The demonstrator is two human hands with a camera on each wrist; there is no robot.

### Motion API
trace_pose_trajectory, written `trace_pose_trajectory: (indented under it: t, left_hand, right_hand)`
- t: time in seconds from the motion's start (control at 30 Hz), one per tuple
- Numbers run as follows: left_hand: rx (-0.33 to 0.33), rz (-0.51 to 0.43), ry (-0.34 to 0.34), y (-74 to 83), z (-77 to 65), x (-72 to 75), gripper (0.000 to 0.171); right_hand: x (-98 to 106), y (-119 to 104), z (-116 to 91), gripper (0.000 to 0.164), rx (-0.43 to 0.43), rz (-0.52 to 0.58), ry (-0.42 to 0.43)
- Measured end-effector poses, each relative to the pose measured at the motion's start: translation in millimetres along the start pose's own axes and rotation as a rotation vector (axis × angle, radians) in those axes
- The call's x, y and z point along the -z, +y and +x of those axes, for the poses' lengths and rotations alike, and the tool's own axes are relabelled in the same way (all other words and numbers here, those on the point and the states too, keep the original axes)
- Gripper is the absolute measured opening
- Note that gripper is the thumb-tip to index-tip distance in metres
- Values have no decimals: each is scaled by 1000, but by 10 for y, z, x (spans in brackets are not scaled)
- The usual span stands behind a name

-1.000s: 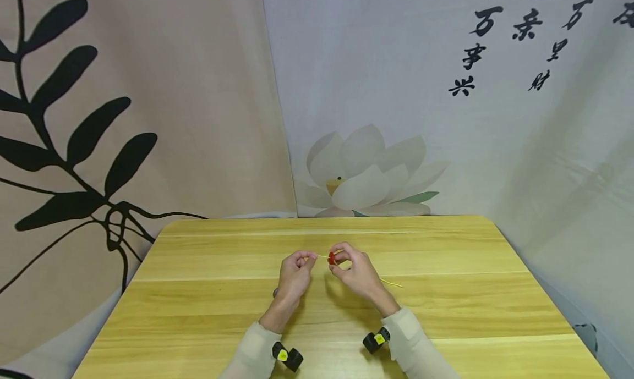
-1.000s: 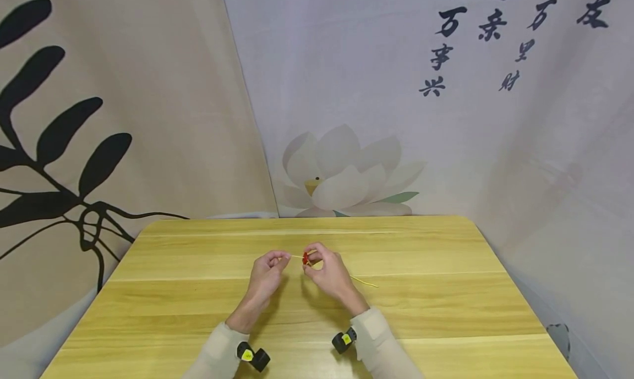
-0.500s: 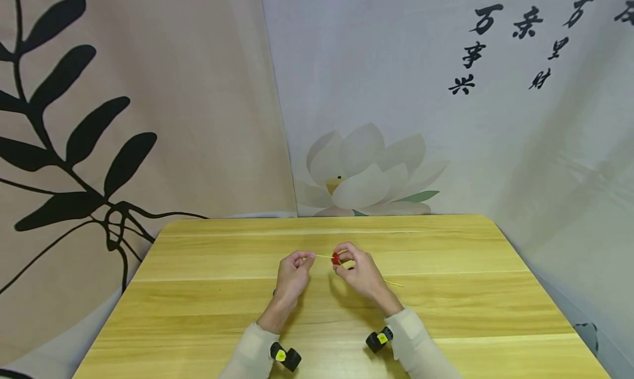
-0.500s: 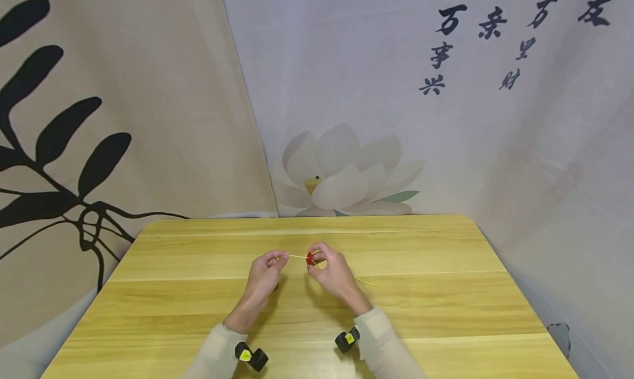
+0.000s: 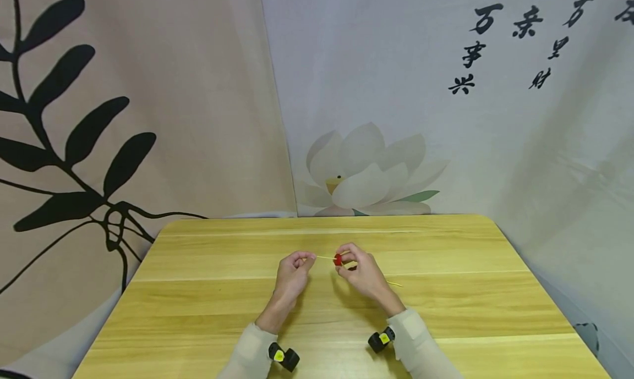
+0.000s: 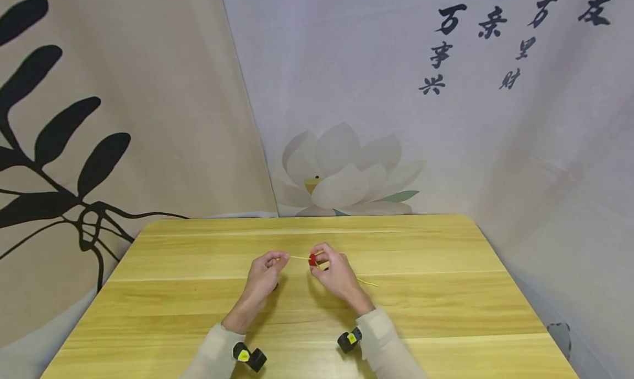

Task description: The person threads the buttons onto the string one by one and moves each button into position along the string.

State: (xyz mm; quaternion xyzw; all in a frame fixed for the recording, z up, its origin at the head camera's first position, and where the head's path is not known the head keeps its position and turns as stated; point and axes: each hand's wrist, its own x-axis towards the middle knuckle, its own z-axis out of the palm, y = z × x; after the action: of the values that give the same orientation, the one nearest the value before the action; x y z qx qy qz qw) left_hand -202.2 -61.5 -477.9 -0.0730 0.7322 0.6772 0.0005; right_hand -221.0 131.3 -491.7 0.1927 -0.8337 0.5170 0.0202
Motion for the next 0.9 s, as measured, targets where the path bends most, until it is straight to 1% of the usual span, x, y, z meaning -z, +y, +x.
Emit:
trace_pose_trajectory:
  t: [0.23,0.5,0.67,0.8,0.9]
  left_hand:
    - [1,-6,-8,12,-2,20,22]
    - [-2,-18,-27,14,-5,26,22]
    - [-3,-25,-43,12,-1,26,23]
    - [0,-25,-55,10,1,21,25]
    - [3,-23,-59,6,7,16,25]
  right_hand:
    - [31,54,-25,27,-36,18,-2]
    - [58,69,-46,27,-63,11,-5]
    - [71,96,-52,27,-94,-13,1]
    - [74,137,-57,28,-103,-58,-1]
    - [79,174,-59,28,-104,-69,-12]
